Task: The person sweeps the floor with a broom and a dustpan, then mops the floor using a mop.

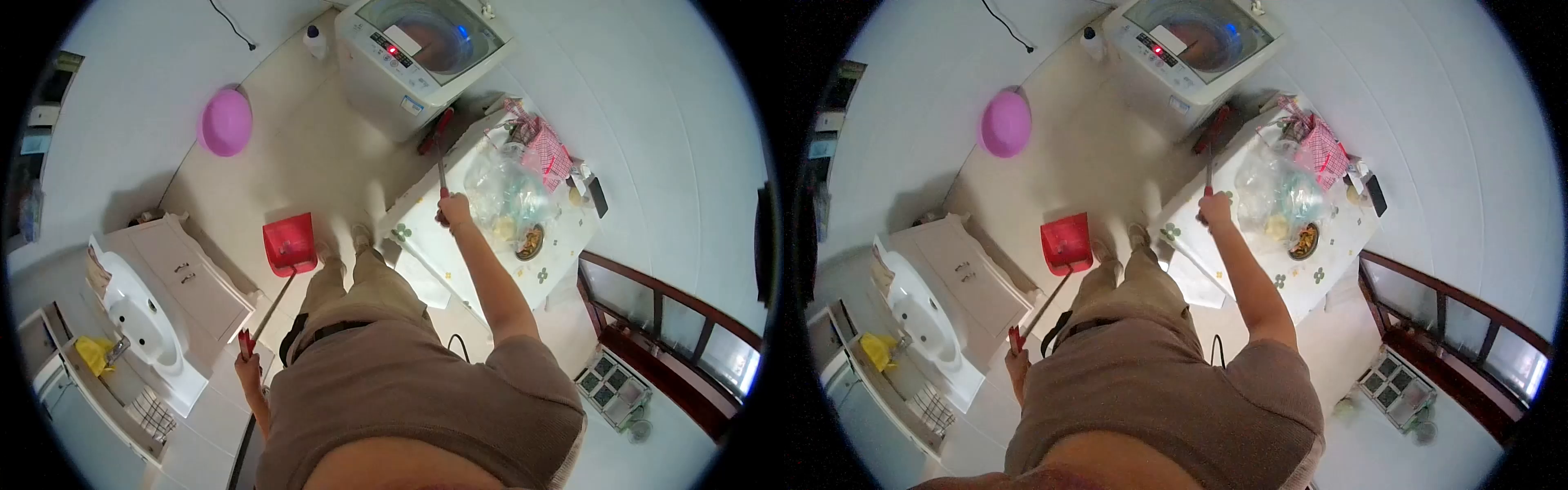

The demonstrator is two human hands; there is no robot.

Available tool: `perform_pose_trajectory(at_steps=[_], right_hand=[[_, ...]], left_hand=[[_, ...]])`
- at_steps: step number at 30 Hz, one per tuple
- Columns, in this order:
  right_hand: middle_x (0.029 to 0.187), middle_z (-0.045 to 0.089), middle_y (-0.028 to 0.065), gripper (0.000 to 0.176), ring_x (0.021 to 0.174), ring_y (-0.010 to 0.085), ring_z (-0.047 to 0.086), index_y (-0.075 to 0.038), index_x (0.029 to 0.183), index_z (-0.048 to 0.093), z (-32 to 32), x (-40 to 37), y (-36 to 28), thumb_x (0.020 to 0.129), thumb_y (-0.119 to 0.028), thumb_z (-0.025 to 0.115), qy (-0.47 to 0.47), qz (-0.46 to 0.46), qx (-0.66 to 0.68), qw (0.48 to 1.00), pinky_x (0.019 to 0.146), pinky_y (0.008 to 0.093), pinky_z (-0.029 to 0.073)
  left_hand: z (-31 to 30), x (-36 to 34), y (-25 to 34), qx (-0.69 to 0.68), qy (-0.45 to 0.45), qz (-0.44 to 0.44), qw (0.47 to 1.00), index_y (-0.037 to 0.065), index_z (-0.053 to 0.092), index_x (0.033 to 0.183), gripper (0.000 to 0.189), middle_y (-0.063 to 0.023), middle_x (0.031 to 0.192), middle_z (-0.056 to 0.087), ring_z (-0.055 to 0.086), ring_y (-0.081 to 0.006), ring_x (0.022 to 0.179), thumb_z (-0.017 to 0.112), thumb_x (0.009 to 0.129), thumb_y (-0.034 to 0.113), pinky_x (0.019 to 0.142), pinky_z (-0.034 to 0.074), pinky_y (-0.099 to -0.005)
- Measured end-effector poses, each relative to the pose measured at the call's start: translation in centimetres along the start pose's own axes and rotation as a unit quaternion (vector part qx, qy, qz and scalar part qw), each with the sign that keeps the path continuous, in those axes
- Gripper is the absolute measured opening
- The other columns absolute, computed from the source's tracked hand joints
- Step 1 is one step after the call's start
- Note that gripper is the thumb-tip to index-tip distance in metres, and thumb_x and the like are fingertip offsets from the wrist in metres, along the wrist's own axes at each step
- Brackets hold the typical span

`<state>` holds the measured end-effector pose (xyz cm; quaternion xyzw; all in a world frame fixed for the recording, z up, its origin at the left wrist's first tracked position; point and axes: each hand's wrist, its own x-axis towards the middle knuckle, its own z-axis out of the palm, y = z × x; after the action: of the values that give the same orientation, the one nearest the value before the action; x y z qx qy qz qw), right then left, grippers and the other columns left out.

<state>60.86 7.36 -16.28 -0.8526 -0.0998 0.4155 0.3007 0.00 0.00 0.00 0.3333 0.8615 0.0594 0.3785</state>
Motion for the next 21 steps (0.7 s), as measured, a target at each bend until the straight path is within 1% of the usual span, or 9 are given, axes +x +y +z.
perform_pose_trajectory(at_steps=[6,7,8,9,14,15,17,19,21], right_hand=[[0.053,0.050,0.0139,0.013,0.041,0.0259,0.053,0.007,0.070,0.051,-0.5,5.8,-5.1,0.074,-0.006,0.051,-0.029,0.015,-0.081,0.996,0.033,0.0379,0.039],[0.064,0.058,0.0145,0.015,0.053,0.0256,0.059,0.004,0.070,0.058,1.1,11.6,-2.5,0.075,-0.008,0.050,-0.083,-0.116,-0.336,0.931,0.045,0.0383,0.045],[0.076,0.066,0.0151,0.019,0.065,0.0253,0.065,0.000,0.071,0.065,1.6,14.3,-0.7,0.075,-0.011,0.050,-0.130,-0.231,-0.565,0.781,0.057,0.0387,0.051],[0.076,0.066,0.0151,0.019,0.065,0.0253,0.065,0.000,0.071,0.065,1.1,13.9,-0.3,0.075,-0.011,0.050,-0.132,-0.226,-0.573,0.777,0.057,0.0387,0.051],[0.056,0.055,0.0189,0.020,0.054,0.0286,0.061,0.003,0.063,0.057,2.6,10.7,-1.0,0.077,-0.008,0.048,-0.212,0.034,-0.269,0.939,0.035,0.0423,0.043],[0.051,0.051,0.0188,0.021,0.045,0.0271,0.053,0.003,0.062,0.056,3.0,7.7,-1.1,0.078,-0.008,0.048,-0.188,-0.109,-0.264,0.940,0.033,0.0394,0.043],[0.051,0.052,0.0133,0.022,0.045,0.0243,0.053,-0.001,0.059,0.056,5.0,8.9,1.8,0.078,-0.010,0.049,-0.321,-0.298,-0.410,0.800,0.034,0.0345,0.044],[0.056,0.058,0.0106,0.020,0.051,0.0247,0.059,-0.004,0.057,0.057,7.3,1.1,-3.3,0.074,-0.014,0.055,-0.344,-0.266,-0.579,0.690,0.042,0.0352,0.047],[0.064,0.063,0.0136,0.011,0.064,0.0285,0.064,-0.009,0.059,0.067,10.9,-1.4,-1.5,0.062,-0.019,0.065,-0.220,-0.443,-0.649,0.578,0.057,0.0354,0.049]], left_hand=[[0.8,1.5,1.2,-0.074,-0.058,0.019,0.995,0.001,0.061,0.101,0.031,0.0022,0.055,0.045,0.039,-0.0075,0.037,0.052,0.072,0.007,0.035,0.031,-0.0244],[0.9,2.2,1.6,-0.078,-0.056,0.020,0.995,0.001,0.061,0.101,0.031,0.0022,0.055,0.045,0.039,-0.0075,0.037,0.052,0.072,0.007,0.035,0.031,-0.0244],[1.2,2.6,1.9,-0.063,-0.061,0.023,0.996,0.001,0.060,0.100,0.029,0.0022,0.055,0.044,0.039,-0.0076,0.037,0.053,0.072,0.007,0.035,0.031,-0.0244],[1.7,2.7,1.7,-0.046,-0.071,0.023,0.996,0.001,0.060,0.099,0.028,0.0021,0.054,0.044,0.039,-0.0077,0.037,0.053,0.072,0.007,0.035,0.031,-0.0243],[0.8,5.4,0.2,-0.069,-0.092,0.016,0.993,0.001,0.059,0.091,0.020,0.0024,0.054,0.044,0.038,-0.0074,0.037,0.055,0.072,0.007,0.035,0.030,-0.0244],[0.9,5.6,0.1,-0.074,-0.097,0.011,0.993,0.001,0.059,0.091,0.020,0.0024,0.054,0.044,0.038,-0.0074,0.037,0.055,0.072,0.007,0.035,0.030,-0.0244],[0.5,6.2,0.4,-0.093,-0.105,0.025,0.990,0.002,0.060,0.093,0.021,0.0039,0.055,0.044,0.037,-0.0064,0.038,0.055,0.073,0.006,0.036,0.028,-0.0239],[0.2,7.6,-1.0,-0.107,-0.112,0.030,0.988,0.003,0.060,0.096,0.024,0.0049,0.058,0.045,0.036,-0.0050,0.040,0.054,0.073,0.005,0.037,0.027,-0.0233],[0.0,8.0,-0.8,-0.100,-0.111,0.008,0.989,0.002,0.061,0.099,0.027,0.0045,0.059,0.046,0.037,-0.0052,0.042,0.054,0.073,0.005,0.039,0.029,-0.0236]])
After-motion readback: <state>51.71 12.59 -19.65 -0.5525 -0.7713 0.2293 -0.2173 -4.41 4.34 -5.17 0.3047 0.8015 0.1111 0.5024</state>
